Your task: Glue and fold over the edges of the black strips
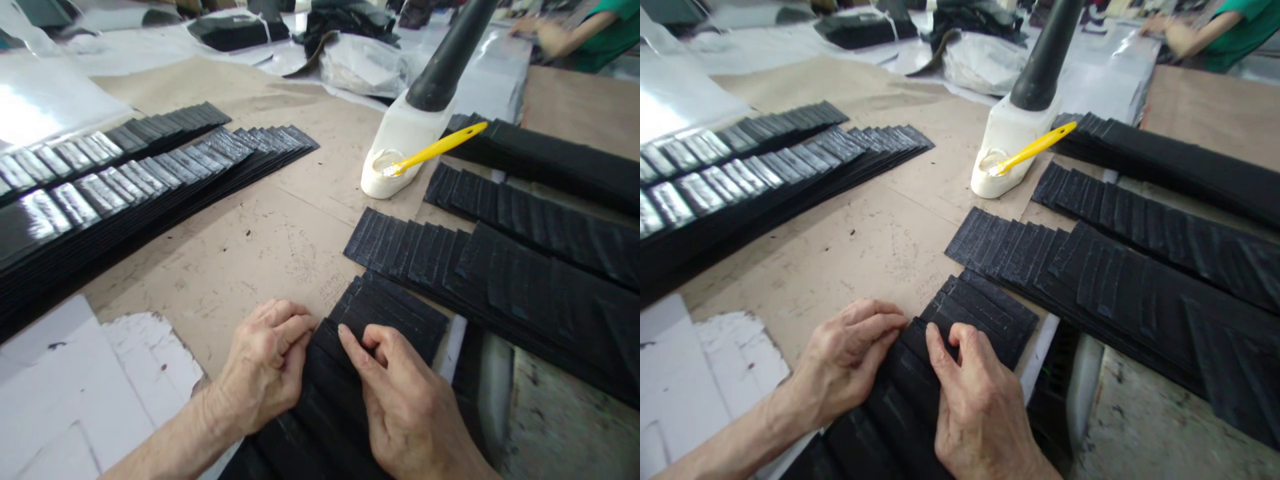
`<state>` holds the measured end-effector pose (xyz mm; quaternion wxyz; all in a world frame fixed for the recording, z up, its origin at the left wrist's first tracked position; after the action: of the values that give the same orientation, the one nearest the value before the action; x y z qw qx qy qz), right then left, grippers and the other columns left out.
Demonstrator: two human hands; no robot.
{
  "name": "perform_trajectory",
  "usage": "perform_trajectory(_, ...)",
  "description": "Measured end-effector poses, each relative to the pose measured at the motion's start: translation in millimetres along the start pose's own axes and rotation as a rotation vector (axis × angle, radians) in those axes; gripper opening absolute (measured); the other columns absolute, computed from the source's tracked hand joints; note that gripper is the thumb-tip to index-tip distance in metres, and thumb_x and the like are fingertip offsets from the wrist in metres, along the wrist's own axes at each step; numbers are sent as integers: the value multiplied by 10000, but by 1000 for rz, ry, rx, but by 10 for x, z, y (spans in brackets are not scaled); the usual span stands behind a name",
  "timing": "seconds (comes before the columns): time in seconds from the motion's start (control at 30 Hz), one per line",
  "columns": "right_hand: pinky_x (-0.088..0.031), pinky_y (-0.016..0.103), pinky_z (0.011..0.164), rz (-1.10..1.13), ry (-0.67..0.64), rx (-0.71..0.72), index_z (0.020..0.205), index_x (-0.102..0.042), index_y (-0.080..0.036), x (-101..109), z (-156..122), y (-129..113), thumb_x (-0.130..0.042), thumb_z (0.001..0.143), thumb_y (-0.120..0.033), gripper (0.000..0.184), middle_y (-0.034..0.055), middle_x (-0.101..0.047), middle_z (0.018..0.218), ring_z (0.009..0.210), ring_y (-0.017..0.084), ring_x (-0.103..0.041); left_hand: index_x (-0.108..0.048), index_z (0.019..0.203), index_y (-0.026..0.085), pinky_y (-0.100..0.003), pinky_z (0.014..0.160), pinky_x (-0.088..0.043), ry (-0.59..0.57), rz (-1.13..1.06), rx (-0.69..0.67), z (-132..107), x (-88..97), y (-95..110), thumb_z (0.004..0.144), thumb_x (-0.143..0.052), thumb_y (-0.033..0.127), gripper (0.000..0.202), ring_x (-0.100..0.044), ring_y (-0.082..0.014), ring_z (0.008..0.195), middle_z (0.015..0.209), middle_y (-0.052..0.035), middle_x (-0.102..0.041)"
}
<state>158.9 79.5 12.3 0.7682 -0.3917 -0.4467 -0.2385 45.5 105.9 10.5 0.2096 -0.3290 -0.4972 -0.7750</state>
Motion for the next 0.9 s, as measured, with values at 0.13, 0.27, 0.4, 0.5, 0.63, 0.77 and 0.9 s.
perform_trajectory(0.13, -550, 328, 649, -13, -99, -38, 1288, -464, -93, -98, 41, 29, -361, 775, -78, 523, 128, -464, 960, 858, 201, -522, -628, 875, 200, -345, 716, -456, 19, -70, 109, -10, -66, -88, 798, -508, 174, 145, -577, -160, 781, 873, -28, -629)
perform_trajectory(0.27, -558, 352, 623, -53, -111, -30, 1299, -449, -100, -116, 67, 20, -366, 736, -79, 570, 118, -446, 936, 835, 210, -521, -624, 852, 192, -360, 730, -448, 56, -109, 191, -46, -78, -187, 757, -574, 186, 108, -563, -174, 827, 885, -31, -604)
perform_trajectory(0.4, -561, 352, 596, -83, -123, -13, 1287, -463, -90, -122, 87, 1, -372, 722, -79, 572, 119, -438, 923, 812, 210, -522, -577, 786, 172, -370, 733, -433, 44, -125, 233, -50, -100, -234, 757, -568, 177, 31, -542, -176, 826, 872, -31, -578)
perform_trajectory(0.5, -561, 353, 595, -110, -130, -8, 1297, -452, -92, -136, 80, -8, -376, 720, -86, 583, 124, -437, 937, 817, 212, -520, -551, 789, 172, -368, 734, -422, 32, -116, 232, -40, -107, -233, 758, -556, 175, 31, -525, -174, 820, 878, -29, -564)
perform_trajectory(0.63, -562, 347, 605, -147, -102, 19, 1295, -446, -74, -129, 64, -40, -375, 732, -102, 568, 118, -437, 918, 806, 205, -513, -539, 813, 184, -372, 755, -409, 2, -121, 253, -20, -128, -242, 760, -533, 187, 54, -511, -181, 845, 906, -34, -547)
perform_trajectory(0.77, -566, 326, 581, -170, -91, 41, 1276, -468, -72, -122, 83, -68, -374, 749, -113, 537, 115, -449, 906, 776, 195, -516, -523, 819, 185, -393, 787, -392, -46, -130, 281, -18, -171, -248, 750, -521, 205, 72, -492, -203, 907, 971, -50, -514)
perform_trajectory(0.9, -565, 307, 521, -200, -105, 56, 1240, -500, -41, -132, 116, -107, -376, 733, -103, 526, 121, -462, 877, 747, 201, -528, -483, 799, 179, -393, 782, -393, -31, -111, 268, -31, -154, -240, 747, -517, 209, 69, -477, -204, 901, 965, -57, -489)
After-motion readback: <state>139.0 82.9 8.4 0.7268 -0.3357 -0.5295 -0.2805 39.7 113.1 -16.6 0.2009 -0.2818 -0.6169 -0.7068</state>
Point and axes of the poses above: each hand's wrist, its own z-axis towards the middle knuckle, its own x-axis out of the back of the hand, y = z × x, the point moved 10 cm from there along z, towards the middle knuckle
